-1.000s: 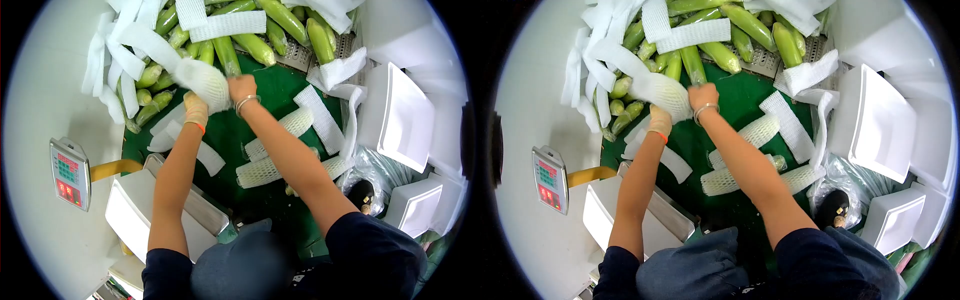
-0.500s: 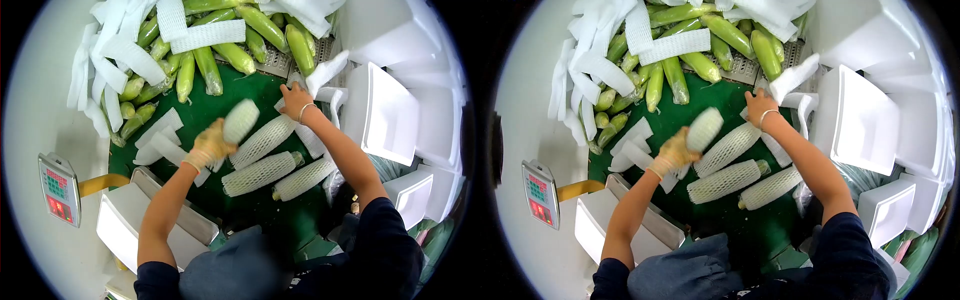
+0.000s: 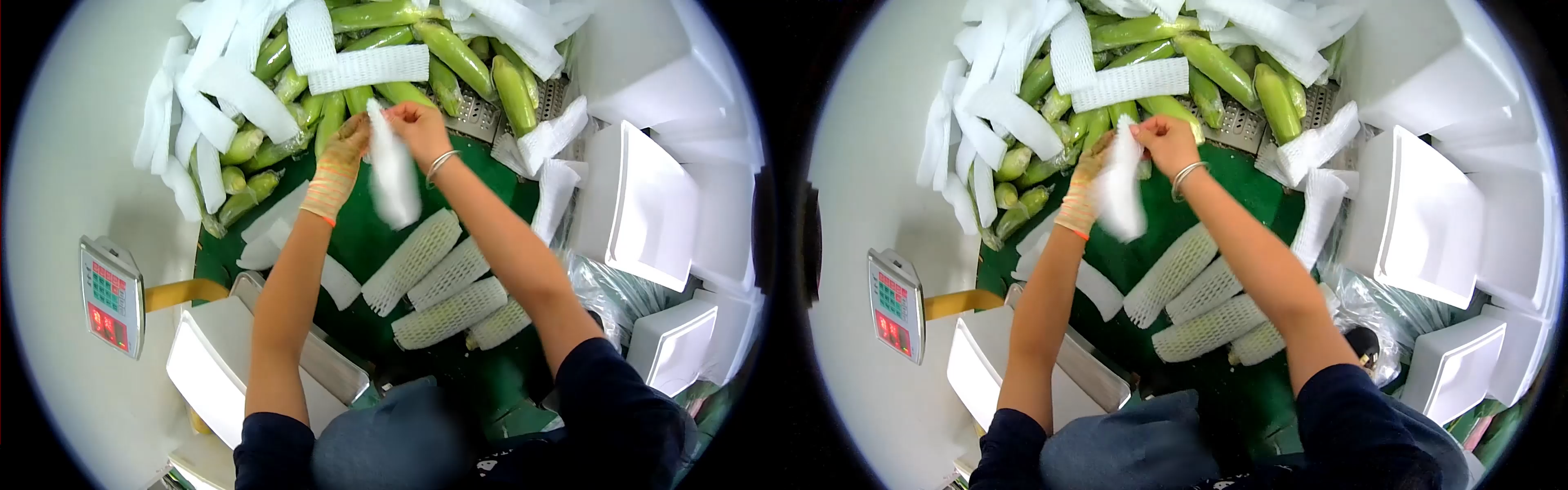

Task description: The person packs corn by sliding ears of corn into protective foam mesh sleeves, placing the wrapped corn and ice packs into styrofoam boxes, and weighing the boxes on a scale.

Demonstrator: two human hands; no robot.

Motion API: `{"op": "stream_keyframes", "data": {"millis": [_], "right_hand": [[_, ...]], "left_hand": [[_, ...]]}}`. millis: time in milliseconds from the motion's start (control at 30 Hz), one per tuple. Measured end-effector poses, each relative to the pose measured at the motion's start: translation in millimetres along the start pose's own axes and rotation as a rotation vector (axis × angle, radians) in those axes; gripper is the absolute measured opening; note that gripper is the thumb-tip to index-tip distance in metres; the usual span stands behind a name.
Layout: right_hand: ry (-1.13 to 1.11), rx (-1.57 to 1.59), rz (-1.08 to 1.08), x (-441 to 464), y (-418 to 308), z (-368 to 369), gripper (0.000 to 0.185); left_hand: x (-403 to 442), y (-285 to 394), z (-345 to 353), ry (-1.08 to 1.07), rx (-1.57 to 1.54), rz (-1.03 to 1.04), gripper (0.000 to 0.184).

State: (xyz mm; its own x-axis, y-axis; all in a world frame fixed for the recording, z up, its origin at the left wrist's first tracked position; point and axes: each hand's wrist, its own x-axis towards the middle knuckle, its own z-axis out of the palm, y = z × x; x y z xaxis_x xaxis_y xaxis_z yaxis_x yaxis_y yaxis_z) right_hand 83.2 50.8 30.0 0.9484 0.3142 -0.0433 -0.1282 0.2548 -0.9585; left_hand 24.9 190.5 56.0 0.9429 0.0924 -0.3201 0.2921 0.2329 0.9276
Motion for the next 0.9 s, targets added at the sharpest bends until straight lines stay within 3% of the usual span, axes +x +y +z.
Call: {"op": "stream_keyframes", "data": {"millis": [33,67,100,133,167,200,233,267,300,333,367,400,433,467,500,533,600,667,733,767,833,867,900], "right_hand": [[0.072,0.0,0.039,15.5,34.3,4.7,0.019],[0.029,0.047,-0.008,15.5,34.6,6.6,0.019],[-0.014,0.09,-0.051,9.9,31.9,7.8,0.019],[0.27,-0.443,-0.181,5.9,25.0,19.7,0.02],[0.318,-0.15,-0.043,3.0,17.2,32.1,0.017],[0.322,0.12,-0.061,18.0,35.5,30.8,0.017],[0.31,0.3,0.021,26.4,41.6,28.8,0.018],[0.313,0.48,0.104,34.8,48.2,26.7,0.021],[0.304,0.57,0.286,36.6,41.3,25.0,0.028],[0.264,0.27,0.322,34.7,35.8,24.9,0.03],[0.224,-0.027,0.356,29.3,31.4,25.1,0.033],[0.266,-0.379,0.236,26.2,43.6,24.7,0.035],[0.302,-0.729,0.106,24.2,65.9,22.2,0.037],[0.216,-0.747,-0.107,19.7,94.2,9.1,0.04],[0.13,-0.447,-0.069,22.7,111.2,1.0,0.036],[0.179,-0.474,0.029,11.9,92.3,4.4,0.036],[0.151,-0.562,0.119,-36.9,1.2,8.6,0.037],[0.05,-0.601,0.121,-83.1,-70.1,0.7,0.037],[0.013,-0.579,0.141,-93.8,-76.7,-2.4,0.037],[0.034,-0.487,0.181,-90.7,-71.4,-2.1,0.035],[0.053,-0.394,0.218,-77.9,-57.7,0.7,0.033],[0.145,-0.291,0.183,-68.4,-48.1,3.2,0.031],[0.236,-0.19,0.149,-58.6,-38.3,4.1,0.029]], "left_hand": [[13.7,-8.7,-5.7,0.072,0.264,0.03,0.028],[14.5,-14.6,-1.7,0.152,0.019,0.052,0.026],[17.8,-19.9,-9.6,0.152,0.022,0.05,0.026],[20.9,-23.5,-18.8,0.099,0.276,0.213,0.025],[26.0,-26.3,-26.6,0.039,0.531,0.379,0.024],[37.5,-20.3,-10.0,0.147,-0.373,0.083,0.02],[57.8,-34.4,-25.1,0.143,-0.374,0.086,0.02],[82.6,-66.2,-51.5,0.215,0.014,0.302,0.02],[85.8,-72.6,-53.8,0.257,0.612,0.492,0.023],[88.8,-78.6,-55.8,0.44,1.19,0.69,0.026],[88.1,-88.8,-53.4,0.57,1.99,0.819,0.034],[83.1,-85.6,-40.6,0.565,1.542,0.511,0.037],[83.7,-91.9,-37.7,0.515,1.578,0.409,0.039],[84.7,-98.8,-35.2,0.462,1.615,0.307,0.042],[85.3,-105.0,-32.4,0.406,1.651,0.208,0.044],[61.6,-69.1,-20.1,0.252,1.079,-0.064,0.044],[-3.6,-48.0,-0.7,0.089,0.876,0.303,0.046],[-68.5,-56.7,13.6,-0.045,1.251,0.805,0.05],[-100.2,-42.6,23.1,-0.163,1.271,0.661,0.054],[-106.5,-42.8,22.8,-0.2,0.791,0.155,0.052],[-110.5,-35.5,23.3,-0.212,0.286,-0.321,0.049],[-106.5,-28.1,24.0,-0.112,0.72,0.03,0.039],[-91.3,-25.8,21.5,-0.03,0.865,0.17,0.035]]}}
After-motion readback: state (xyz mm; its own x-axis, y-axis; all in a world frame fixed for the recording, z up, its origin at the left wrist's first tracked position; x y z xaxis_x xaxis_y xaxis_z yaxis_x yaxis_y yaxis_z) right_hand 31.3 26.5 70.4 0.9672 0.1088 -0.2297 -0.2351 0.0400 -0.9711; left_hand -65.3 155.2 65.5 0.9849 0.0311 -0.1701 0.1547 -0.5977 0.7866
